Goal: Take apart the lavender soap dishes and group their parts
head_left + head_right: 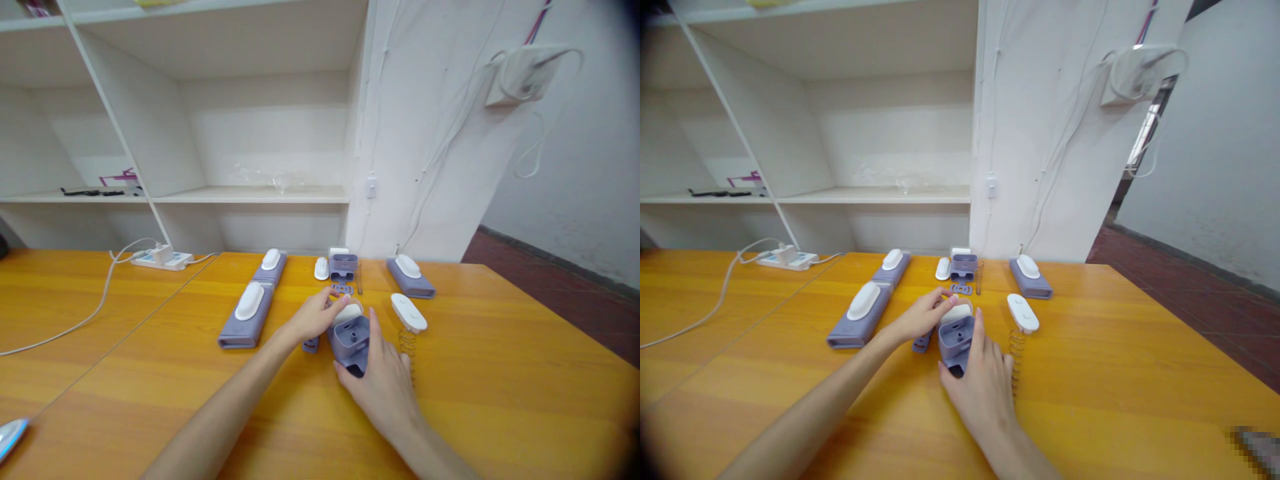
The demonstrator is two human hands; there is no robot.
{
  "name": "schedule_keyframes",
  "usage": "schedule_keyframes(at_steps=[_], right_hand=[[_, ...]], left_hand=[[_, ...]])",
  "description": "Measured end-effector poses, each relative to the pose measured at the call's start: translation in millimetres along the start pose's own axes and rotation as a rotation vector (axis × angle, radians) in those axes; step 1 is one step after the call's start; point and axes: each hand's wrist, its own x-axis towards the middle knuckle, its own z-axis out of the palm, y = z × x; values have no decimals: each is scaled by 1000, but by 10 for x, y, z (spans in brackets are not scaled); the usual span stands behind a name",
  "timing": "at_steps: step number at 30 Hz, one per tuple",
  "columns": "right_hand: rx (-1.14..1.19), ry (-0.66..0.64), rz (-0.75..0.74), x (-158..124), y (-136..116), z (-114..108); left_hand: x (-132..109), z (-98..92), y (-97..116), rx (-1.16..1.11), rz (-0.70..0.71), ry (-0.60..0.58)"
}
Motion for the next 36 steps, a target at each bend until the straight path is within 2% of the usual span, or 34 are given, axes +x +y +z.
schedule_keyframes(at_steps=[6, 12, 15, 20, 23, 25, 30, 32, 36], right_hand=[[114, 49, 15, 41, 95, 2], [217, 127, -23, 136, 200, -273], [186, 118, 37, 231, 403, -488], [25, 118, 143, 353, 896, -756], [-25, 95, 185, 364, 1080, -771], [-10, 73, 221, 350, 1123, -726], [109, 68, 257, 289, 1115, -576], [148, 75, 241, 262, 1113, -531], [189, 69, 168, 218, 1101, -483]], left_hand=[[0, -26, 39, -103, 21, 6], [-5, -111, 76, -134, 77, 108], [-5, -155, 32, -134, 70, 131], [-58, -173, -74, -109, 41, 128], [-174, -83, -8, -31, 78, 121], [-274, 29, 103, 52, 156, 107], [-414, 339, 380, 223, 395, -58], [-398, 435, 422, 231, 422, -74], [-336, 563, 419, 230, 408, -34]])
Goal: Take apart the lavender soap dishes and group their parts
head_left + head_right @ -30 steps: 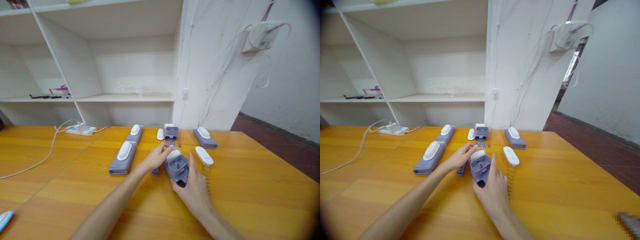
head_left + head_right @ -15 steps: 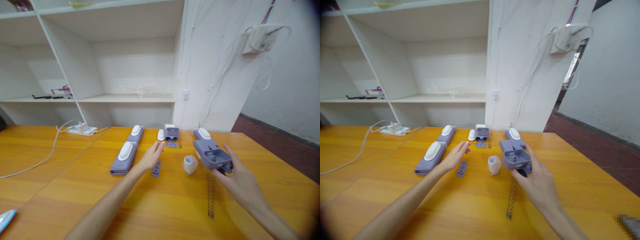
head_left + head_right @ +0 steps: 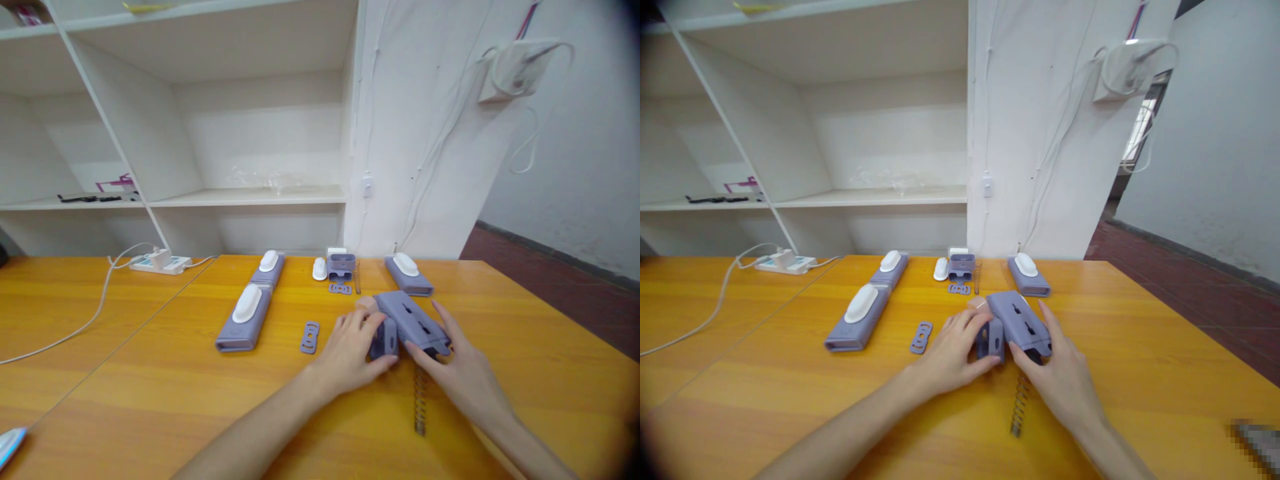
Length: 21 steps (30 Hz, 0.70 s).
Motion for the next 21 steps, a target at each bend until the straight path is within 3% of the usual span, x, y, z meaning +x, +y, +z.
schedule_keyframes(at_steps=[5, 9, 14, 21], right_hand=[[-135, 126, -39, 79, 83, -94], [-402, 210, 73, 253, 390, -228], [-477, 102, 186, 369, 727, -232], [-419, -62, 109, 207, 588, -162]], left_hand=[[0, 32, -13, -12, -45, 1], [-30, -6, -25, -31, -67, 0], [-45, -28, -56, -67, -69, 14], [-47, -21, -88, -150, -55, 34]])
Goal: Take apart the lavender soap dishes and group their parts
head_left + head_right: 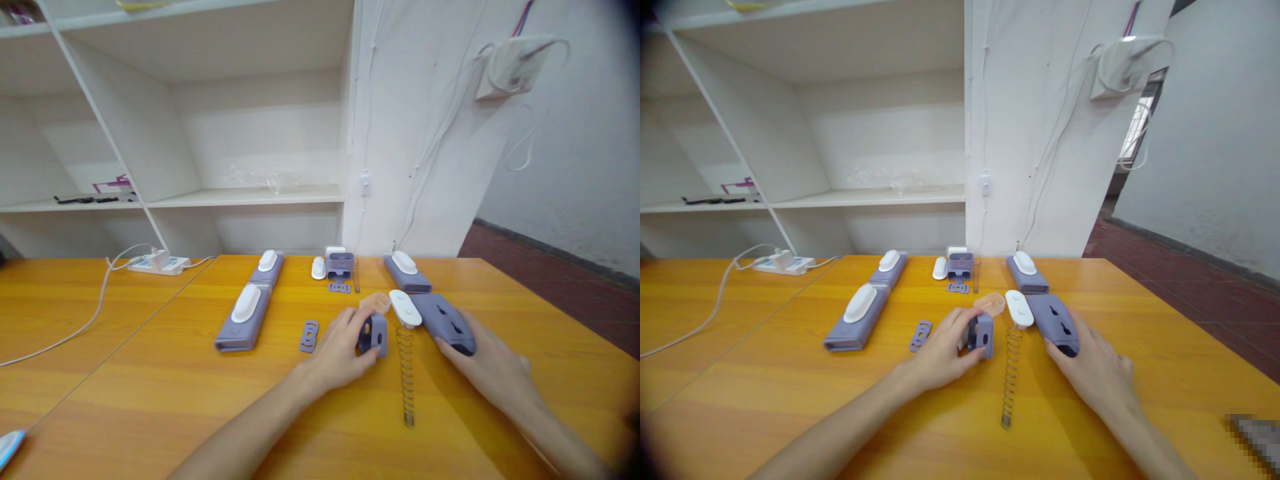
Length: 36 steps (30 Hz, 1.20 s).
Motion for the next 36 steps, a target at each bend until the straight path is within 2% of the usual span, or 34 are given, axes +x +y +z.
schedule_keyframes(at_steps=[7, 15, 22, 26, 30, 33, 36], right_hand=[[-7, -46, -101, -175, -101, -33], [-109, -80, -62, -209, -94, -161], [-182, -69, -58, -92, -114, -153], [-217, -119, -47, 12, -142, -136], [-223, -166, -35, 36, -139, -162], [-225, -56, -84, 27, -190, -199], [-181, 84, -223, 39, -374, -233]], left_hand=[[-90, -65, 1, -19, -14, 11], [-216, -176, 34, 125, -40, -9], [-365, -325, 194, 206, -22, -126], [-418, -362, 294, 241, 35, -187], [-406, -353, 283, 256, 51, -203], [-337, -348, 171, 239, 3, -129], [-219, -356, -13, 236, -74, -44]])
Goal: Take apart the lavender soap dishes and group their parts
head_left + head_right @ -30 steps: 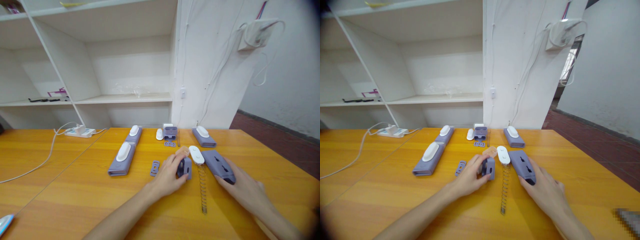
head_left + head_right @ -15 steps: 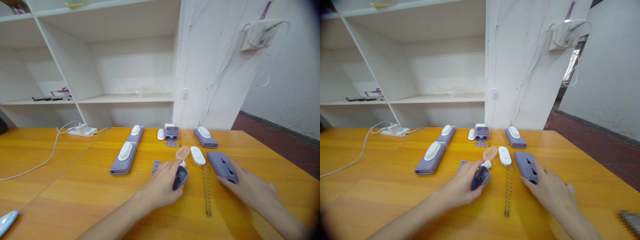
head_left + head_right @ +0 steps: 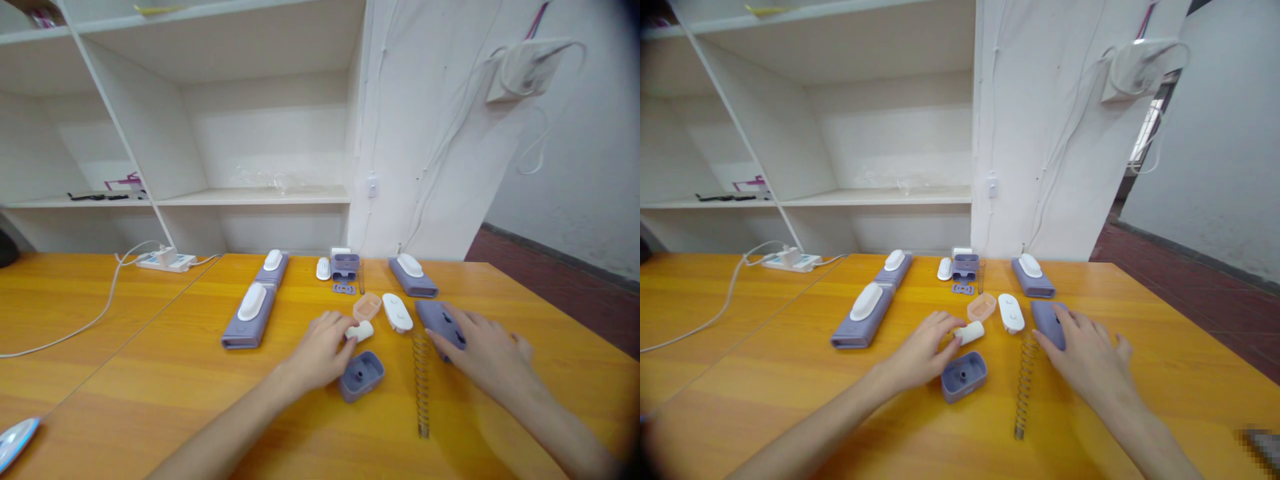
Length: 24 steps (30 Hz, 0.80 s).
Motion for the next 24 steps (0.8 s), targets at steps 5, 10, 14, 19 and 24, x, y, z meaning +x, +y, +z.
schedule_keyframes(at_steps=[5, 10, 14, 19, 24], right_hand=[[118, 17, -382, 213, -533, 2], [160, -128, -440, 396, -897, 191], [261, -158, -443, 424, -940, 285], [672, -192, -418, 363, -995, 264], [763, 109, -259, 214, -1057, 126]], left_hand=[[231, 71, -251, -101, -51, -187], [320, 126, -265, 39, -67, -139], [297, 39, -236, -13, 11, -12], [313, -20, -354, -94, -16, 218], [473, 138, -356, -73, -15, 227]])
